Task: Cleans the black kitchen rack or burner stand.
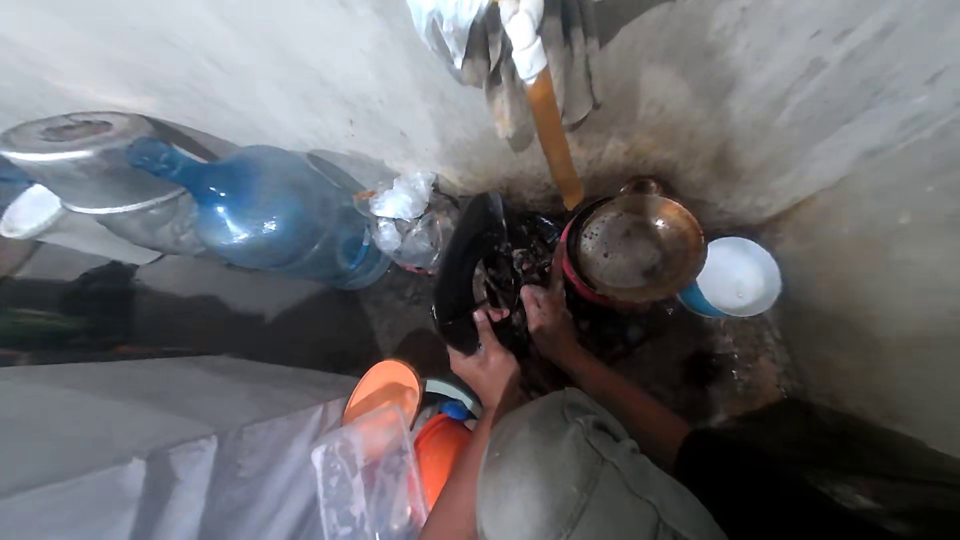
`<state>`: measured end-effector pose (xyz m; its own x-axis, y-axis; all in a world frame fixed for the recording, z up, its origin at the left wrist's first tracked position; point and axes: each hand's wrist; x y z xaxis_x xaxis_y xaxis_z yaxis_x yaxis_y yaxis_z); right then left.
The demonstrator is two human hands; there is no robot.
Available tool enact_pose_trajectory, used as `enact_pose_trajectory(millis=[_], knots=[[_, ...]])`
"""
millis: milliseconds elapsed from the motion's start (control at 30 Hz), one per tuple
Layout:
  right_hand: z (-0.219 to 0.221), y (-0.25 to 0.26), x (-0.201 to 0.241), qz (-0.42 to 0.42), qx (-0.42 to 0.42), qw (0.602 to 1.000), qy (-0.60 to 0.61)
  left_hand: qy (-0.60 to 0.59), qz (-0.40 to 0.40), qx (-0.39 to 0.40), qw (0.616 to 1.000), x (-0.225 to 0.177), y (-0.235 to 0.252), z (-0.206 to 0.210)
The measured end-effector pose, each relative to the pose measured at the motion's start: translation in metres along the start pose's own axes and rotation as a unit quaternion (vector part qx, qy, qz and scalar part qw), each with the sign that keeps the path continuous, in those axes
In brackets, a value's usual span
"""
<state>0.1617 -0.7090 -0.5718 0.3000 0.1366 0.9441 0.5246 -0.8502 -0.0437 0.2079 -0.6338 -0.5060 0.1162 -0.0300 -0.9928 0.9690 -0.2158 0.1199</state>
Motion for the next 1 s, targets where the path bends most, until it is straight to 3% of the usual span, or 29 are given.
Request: enact_pose_trajectory(millis=[167,300,367,533,633,667,767,833,1000], knots=[[0.025,-0.027,-0.015,-0.064,-0.023,0.997,0.023,-0.015,0.037,0.015,0.999,0.003,0.021,0.0],[0.025,-0.043,-0.014,-0.115,0.004,0.99,0.082,-0.028,0.008,0.005,1.0,0.006,0.031,-0.001],[0.018,-0.031,-0.018,-0.134,0.002,0.99,0.048,-0.014,-0.001,-0.007,1.0,0.008,0.033,-0.003],[-0.006,0.01,-0.018,-0.129,-0.117,0.983,-0.057,-0.017,-0.035,-0.018,0.999,0.012,0.023,-0.009],[-0.008,-0.008,-0.007,-0.096,-0.057,0.992,-0.062,-0.009,-0.039,-0.026,0.999,0.015,0.02,-0.005],[-0.002,-0.02,-0.009,-0.126,-0.043,0.99,-0.045,-0.009,-0.045,-0.026,0.999,0.016,0.021,-0.004],[0.007,-0.027,-0.026,-0.228,-0.053,0.972,-0.014,-0.002,-0.079,-0.046,0.996,0.021,0.023,-0.004],[0.0,-0.009,-0.04,-0.278,-0.073,0.956,-0.062,-0.003,-0.115,-0.062,0.991,0.024,0.023,-0.007],[-0.016,0.034,-0.037,-0.234,-0.129,0.96,-0.084,-0.03,-0.204,-0.079,0.975,0.024,0.023,-0.01]])
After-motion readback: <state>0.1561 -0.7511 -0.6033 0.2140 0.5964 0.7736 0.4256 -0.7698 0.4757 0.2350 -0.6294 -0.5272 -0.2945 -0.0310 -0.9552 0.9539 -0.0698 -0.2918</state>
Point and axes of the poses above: each hand's wrist, its own y-axis towards the middle knuckle, its own z-axis out of the palm, x = y × z, and after that the axes turned 8 degrees about y, right-handed
